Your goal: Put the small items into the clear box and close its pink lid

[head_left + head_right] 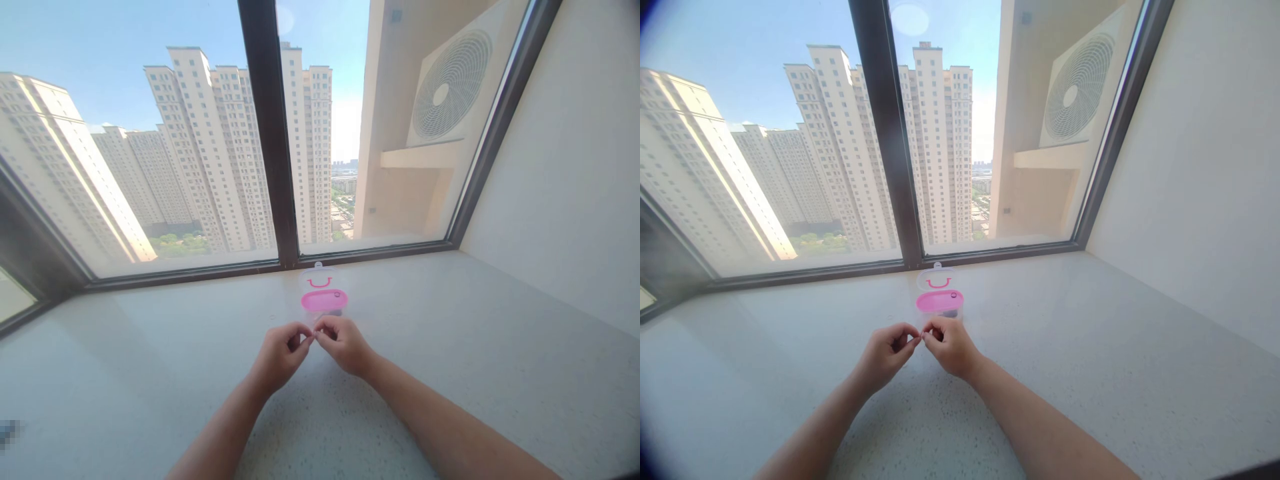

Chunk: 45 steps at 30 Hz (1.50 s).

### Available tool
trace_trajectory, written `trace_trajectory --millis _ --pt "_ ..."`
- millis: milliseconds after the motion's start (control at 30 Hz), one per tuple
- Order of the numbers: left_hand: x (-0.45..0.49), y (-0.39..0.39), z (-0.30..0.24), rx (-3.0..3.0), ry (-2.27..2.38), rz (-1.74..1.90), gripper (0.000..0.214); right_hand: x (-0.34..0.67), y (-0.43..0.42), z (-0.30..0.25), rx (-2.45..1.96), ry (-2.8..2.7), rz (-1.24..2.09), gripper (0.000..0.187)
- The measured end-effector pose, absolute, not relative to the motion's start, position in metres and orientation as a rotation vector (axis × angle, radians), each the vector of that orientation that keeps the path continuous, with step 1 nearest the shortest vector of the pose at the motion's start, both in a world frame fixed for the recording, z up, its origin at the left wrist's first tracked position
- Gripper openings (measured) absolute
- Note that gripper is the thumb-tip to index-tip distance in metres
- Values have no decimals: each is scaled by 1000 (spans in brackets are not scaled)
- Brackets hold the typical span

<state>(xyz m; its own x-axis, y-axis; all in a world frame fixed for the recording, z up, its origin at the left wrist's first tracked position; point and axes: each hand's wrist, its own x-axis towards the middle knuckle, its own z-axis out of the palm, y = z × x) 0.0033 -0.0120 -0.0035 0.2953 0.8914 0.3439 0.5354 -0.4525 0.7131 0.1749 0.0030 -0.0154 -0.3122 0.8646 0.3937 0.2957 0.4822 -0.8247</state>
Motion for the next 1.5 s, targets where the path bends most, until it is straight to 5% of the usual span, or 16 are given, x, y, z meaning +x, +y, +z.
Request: trace_trajectory --millis 467,800,1500 --pt "3 -10 -5 1908 1203 1006 11 173 0 -12 -899 -1895 855 25" --pt "2 -7 -6 1868 1173 1017 17 174 1 -11 -928 -1857 804 13" --pt "5 -8 -7 1964 1235 1054 26 179 3 -12 -941 -1874 798 19"
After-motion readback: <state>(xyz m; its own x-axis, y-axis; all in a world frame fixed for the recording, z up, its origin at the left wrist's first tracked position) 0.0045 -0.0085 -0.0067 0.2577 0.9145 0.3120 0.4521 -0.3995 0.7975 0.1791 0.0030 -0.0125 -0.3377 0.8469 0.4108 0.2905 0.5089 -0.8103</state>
